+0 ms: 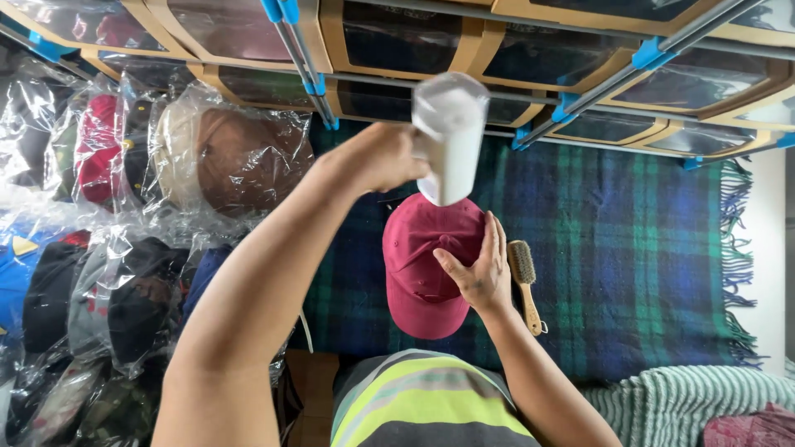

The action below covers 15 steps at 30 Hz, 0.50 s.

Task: The person brushes a pink baseball cap with a wooden brush, then uses a white handheld steamer to steam the cap's surface. They rotate the cap and continue steaming different sections, occasionally brushing again. The cap remains on a plaid mat throughout the process.

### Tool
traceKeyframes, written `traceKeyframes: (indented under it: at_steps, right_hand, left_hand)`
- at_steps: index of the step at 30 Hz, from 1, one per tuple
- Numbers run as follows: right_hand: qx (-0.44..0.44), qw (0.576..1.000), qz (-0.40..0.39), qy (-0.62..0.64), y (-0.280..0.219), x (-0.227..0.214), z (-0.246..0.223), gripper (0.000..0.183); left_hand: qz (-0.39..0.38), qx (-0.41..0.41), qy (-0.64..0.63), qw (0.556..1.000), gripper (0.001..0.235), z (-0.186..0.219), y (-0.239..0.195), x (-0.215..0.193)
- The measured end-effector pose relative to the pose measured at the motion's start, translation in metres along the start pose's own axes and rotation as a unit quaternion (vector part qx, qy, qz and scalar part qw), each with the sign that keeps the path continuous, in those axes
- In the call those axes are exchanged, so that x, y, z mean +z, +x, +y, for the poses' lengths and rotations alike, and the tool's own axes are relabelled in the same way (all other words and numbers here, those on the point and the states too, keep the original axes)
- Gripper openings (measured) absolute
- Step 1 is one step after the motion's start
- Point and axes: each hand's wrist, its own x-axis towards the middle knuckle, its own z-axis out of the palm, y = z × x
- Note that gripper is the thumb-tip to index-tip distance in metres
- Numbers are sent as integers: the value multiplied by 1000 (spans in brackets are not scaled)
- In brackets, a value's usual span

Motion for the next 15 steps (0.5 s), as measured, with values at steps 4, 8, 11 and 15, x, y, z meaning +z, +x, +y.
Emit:
traceKeyframes:
  at_steps: [4, 8, 11, 15]
  right_hand:
    - [44, 998, -35, 16, 1, -11, -17, 121]
    - [73, 996, -42, 0, 6, -11, -20, 123]
    - [66, 996, -53, -18, 3, -14, -25, 120]
    - [12, 997, -41, -72, 14, -19, -22, 111]
  left_hand:
    - [7, -87, -82, 993, 55, -28, -42, -12]
    - [51, -80, -54, 994, 53, -16, -97, -17]
    - [49, -89, -77, 992, 50, -10, -113, -9]
    - [75, -125, -206, 968, 46, -47, -105, 9]
